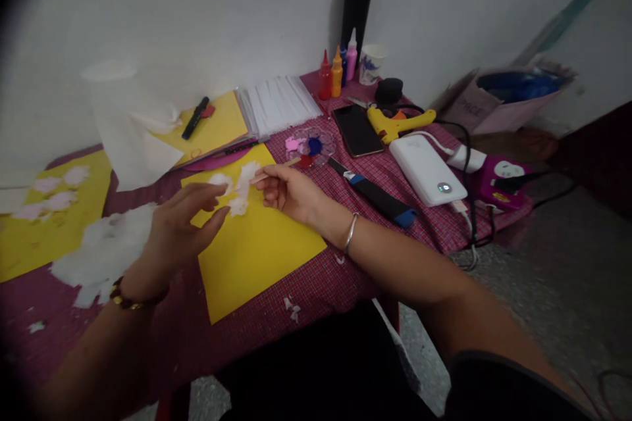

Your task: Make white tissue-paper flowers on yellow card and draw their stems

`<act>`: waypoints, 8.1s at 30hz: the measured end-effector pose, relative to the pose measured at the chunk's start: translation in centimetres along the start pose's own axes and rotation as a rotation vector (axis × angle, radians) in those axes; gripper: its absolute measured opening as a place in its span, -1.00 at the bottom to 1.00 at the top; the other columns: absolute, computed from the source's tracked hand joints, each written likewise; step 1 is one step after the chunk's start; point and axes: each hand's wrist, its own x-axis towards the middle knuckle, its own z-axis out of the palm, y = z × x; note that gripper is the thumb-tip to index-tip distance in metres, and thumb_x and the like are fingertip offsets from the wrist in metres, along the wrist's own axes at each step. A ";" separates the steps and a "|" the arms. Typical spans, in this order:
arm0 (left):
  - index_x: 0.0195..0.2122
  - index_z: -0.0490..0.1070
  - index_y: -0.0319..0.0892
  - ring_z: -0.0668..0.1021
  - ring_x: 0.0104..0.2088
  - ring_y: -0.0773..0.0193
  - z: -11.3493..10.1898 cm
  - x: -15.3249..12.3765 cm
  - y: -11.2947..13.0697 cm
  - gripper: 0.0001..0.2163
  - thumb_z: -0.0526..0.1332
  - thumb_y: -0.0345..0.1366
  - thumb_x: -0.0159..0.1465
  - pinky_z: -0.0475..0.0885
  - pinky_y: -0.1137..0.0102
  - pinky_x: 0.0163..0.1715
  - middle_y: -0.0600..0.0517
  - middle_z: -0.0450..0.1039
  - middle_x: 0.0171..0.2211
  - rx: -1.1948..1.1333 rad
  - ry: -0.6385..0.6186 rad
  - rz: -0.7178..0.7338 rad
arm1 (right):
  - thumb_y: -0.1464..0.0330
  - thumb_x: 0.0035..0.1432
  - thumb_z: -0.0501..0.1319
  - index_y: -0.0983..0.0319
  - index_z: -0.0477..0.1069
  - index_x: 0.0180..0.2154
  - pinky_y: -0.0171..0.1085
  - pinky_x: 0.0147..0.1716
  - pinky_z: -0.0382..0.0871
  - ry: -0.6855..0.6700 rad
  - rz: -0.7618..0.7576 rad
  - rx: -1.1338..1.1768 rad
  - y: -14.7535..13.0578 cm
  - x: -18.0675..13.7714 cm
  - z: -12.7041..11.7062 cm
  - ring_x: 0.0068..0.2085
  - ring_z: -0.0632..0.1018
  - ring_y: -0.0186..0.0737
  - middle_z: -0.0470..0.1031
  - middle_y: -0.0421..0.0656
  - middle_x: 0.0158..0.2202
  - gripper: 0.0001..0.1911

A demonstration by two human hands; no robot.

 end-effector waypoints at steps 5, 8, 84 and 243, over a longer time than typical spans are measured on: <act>0.07 0.32 -0.11 0.51 -0.21 0.21 2.2 -2.7 -1.9 -0.64 0.25 -0.23 0.24 0.49 0.33 -0.26 -0.04 0.37 -0.16 -0.025 -0.170 -0.093 | 0.45 0.21 0.06 0.30 0.44 -0.55 -0.47 -0.72 0.23 0.070 -0.073 -0.148 -0.8 1.3 -1.2 -0.72 0.38 -0.48 0.49 -0.24 -0.66 -0.68; 0.05 0.33 -0.07 0.47 -0.20 0.21 3.2 -3.0 -2.3 -0.66 0.25 -0.22 0.24 0.47 0.32 -0.23 -0.03 0.33 -0.17 -0.038 -0.198 -0.070 | 0.44 0.20 0.07 0.29 0.43 -0.53 -0.46 -0.73 0.25 0.068 -0.099 -0.193 -0.7 1.7 -1.7 -0.72 0.38 -0.47 0.49 -0.25 -0.65 -0.70; -0.14 0.47 -0.12 0.30 -0.65 0.48 -8.4 -7.2 -7.1 -0.78 0.13 -0.42 0.23 0.26 0.52 -0.66 0.19 0.21 -0.61 -0.342 0.263 -0.916 | 0.32 0.12 0.23 0.21 0.34 -0.39 -0.41 -0.60 0.23 0.169 -0.372 -0.632 1.9 1.0 -1.5 -0.59 0.40 -0.44 0.43 -0.27 -0.55 -0.88; -0.23 0.47 -0.15 0.49 -0.38 0.40 0.9 -5.4 1.3 -0.72 0.35 -0.43 -0.01 0.37 0.52 -0.39 0.10 0.47 -0.38 -1.031 0.177 -0.923 | 0.34 0.19 0.15 0.26 0.39 -0.39 -0.40 -0.50 0.33 -0.352 -0.355 -0.963 3.8 -2.6 1.1 -0.46 0.46 -0.42 0.41 -0.22 -0.45 -0.86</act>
